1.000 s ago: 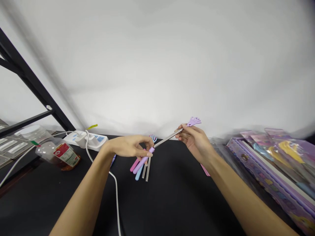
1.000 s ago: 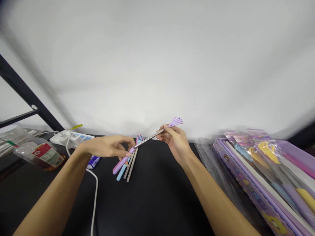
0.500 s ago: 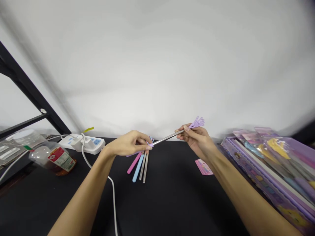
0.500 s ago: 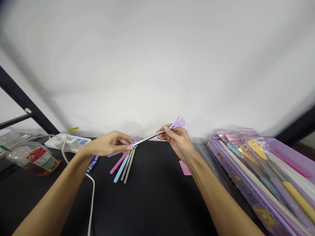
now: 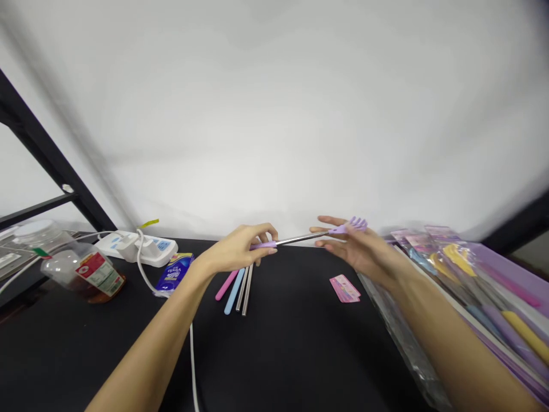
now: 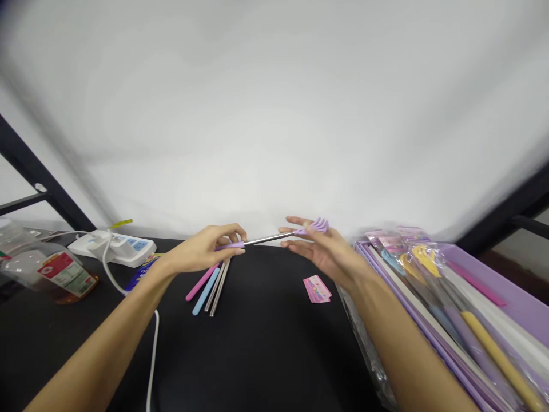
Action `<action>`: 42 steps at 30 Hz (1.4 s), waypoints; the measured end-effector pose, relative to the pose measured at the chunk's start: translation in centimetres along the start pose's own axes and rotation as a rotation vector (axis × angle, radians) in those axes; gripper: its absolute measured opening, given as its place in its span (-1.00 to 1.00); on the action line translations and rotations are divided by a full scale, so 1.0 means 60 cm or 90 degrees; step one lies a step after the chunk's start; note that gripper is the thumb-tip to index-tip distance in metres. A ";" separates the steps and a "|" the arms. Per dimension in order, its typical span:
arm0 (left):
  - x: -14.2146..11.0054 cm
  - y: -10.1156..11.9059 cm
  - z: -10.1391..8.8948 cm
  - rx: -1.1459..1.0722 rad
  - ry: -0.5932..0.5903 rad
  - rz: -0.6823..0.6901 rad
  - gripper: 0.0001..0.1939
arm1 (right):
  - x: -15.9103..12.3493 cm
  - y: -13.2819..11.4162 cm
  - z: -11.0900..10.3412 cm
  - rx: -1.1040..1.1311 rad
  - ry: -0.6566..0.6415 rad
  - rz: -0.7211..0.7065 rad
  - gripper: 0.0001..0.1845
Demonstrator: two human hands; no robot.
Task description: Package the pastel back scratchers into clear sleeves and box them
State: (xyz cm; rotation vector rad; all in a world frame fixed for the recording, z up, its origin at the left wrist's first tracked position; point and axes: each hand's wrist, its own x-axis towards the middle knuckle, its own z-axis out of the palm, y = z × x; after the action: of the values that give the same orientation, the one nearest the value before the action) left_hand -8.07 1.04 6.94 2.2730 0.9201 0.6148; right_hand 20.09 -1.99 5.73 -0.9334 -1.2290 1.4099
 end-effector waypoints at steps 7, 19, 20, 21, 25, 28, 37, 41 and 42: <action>0.001 -0.001 0.003 0.235 0.011 0.060 -0.76 | -0.014 -0.044 -0.050 -0.418 -0.109 0.121 -0.53; 0.011 0.002 0.022 0.428 0.072 0.129 -0.57 | 0.002 -0.034 -0.047 -0.508 -0.173 0.029 -0.45; 0.010 0.001 0.022 0.408 0.080 0.128 -0.58 | 0.004 -0.033 -0.048 -0.479 -0.144 0.027 -0.42; 0.008 0.001 0.023 0.376 0.088 0.129 -0.60 | 0.005 -0.031 -0.048 -0.452 -0.116 0.030 -0.39; 0.004 0.007 0.027 0.195 0.115 0.111 -0.71 | 0.009 -0.016 -0.037 -0.406 -0.063 0.037 -0.34; 0.004 0.015 0.025 0.104 0.119 0.060 -0.75 | 0.009 -0.007 -0.021 -0.481 -0.056 -0.049 -0.37; 0.025 0.039 0.034 -0.097 0.010 -0.086 -0.65 | 0.005 0.000 0.011 -0.622 -0.092 -0.253 -0.56; 0.030 0.037 0.046 -0.214 -0.072 -0.103 -0.59 | 0.002 -0.010 0.013 -0.681 -0.137 -0.309 -0.59; 0.031 0.036 0.049 -0.229 -0.090 -0.098 -0.58 | 0.000 -0.013 0.012 -0.691 -0.150 -0.314 -0.59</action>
State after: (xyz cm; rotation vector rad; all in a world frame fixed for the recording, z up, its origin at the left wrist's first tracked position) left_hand -4.09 0.09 6.67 1.8809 0.8317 0.4995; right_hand 19.53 -2.14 6.64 -1.0405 -2.2909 0.3894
